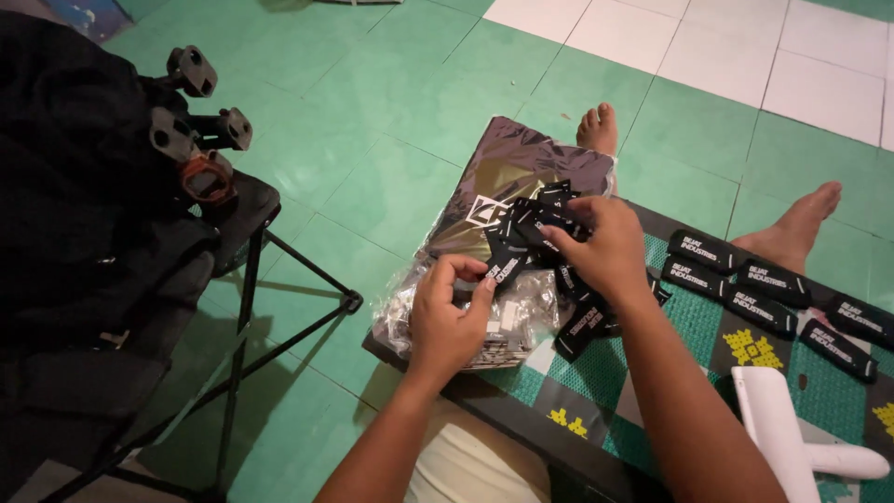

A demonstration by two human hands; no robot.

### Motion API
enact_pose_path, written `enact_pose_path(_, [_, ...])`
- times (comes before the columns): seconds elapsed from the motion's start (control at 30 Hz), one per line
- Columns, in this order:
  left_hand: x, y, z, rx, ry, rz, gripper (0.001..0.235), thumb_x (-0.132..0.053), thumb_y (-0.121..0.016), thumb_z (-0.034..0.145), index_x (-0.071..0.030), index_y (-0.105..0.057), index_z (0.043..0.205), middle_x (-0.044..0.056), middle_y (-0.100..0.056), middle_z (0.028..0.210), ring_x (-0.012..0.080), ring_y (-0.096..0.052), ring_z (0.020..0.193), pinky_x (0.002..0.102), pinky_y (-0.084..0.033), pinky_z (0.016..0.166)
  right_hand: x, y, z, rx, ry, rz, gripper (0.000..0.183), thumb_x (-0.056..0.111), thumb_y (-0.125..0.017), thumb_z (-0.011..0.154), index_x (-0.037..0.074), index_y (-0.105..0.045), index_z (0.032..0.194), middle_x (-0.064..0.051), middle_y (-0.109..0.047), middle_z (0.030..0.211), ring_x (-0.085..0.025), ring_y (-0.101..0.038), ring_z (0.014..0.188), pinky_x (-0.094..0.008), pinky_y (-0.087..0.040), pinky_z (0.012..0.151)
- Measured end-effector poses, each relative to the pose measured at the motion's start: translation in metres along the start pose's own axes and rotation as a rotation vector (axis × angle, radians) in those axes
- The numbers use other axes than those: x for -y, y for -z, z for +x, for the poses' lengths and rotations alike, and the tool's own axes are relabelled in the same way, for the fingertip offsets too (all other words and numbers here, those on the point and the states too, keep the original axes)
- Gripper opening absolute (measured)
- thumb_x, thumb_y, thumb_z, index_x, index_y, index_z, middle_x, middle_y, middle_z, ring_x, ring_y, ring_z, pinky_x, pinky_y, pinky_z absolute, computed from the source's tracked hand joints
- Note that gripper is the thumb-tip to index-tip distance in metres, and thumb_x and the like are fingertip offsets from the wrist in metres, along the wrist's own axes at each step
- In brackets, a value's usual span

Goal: The person irons black rectangular labels with white text onto a patterned mat using a white handheld iron. They pick up each label, position it, press the iron over it, and then place the finished label in a row.

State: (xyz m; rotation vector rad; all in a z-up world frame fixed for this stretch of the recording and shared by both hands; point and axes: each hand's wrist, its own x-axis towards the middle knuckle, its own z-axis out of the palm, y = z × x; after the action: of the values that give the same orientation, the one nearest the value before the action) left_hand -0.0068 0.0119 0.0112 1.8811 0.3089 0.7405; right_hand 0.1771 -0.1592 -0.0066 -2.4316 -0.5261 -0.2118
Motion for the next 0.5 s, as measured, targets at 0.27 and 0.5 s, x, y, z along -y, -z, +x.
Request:
enact_pose_path(0.27, [0.005, -0.001, -0.001, 0.013, -0.024, 0.003, 0.015, -0.021, -0.075, 0.088, -0.015, -0.069, 0.1, 0.01, -0.069, 0.081, 0.0367, -0.069, 0.087, 0.043, -0.052, 0.082, -0.022, -0.024, 0.011, 0.046, -0.065, 0.017, 0.033, 0.038, -0.088, 0.077, 0.02, -0.076, 0.101, -0.001, -0.075, 0.083, -0.028, -0.072, 0.09, -0.04, -0.053, 0.085])
enact_pose_path(0.5, [-0.001, -0.001, -0.002, 0.01, -0.022, 0.023, 0.028, -0.02, -0.074, 0.088, -0.012, -0.067, 0.114, 0.015, -0.071, 0.087, 0.0431, -0.068, 0.091, 0.049, -0.052, 0.082, -0.024, -0.016, 0.02, 0.004, -0.001, -0.029, 0.018, 0.034, -0.079, 0.088, 0.024, -0.081, 0.103, -0.003, -0.076, 0.08, -0.032, -0.073, 0.087, -0.042, -0.056, 0.077])
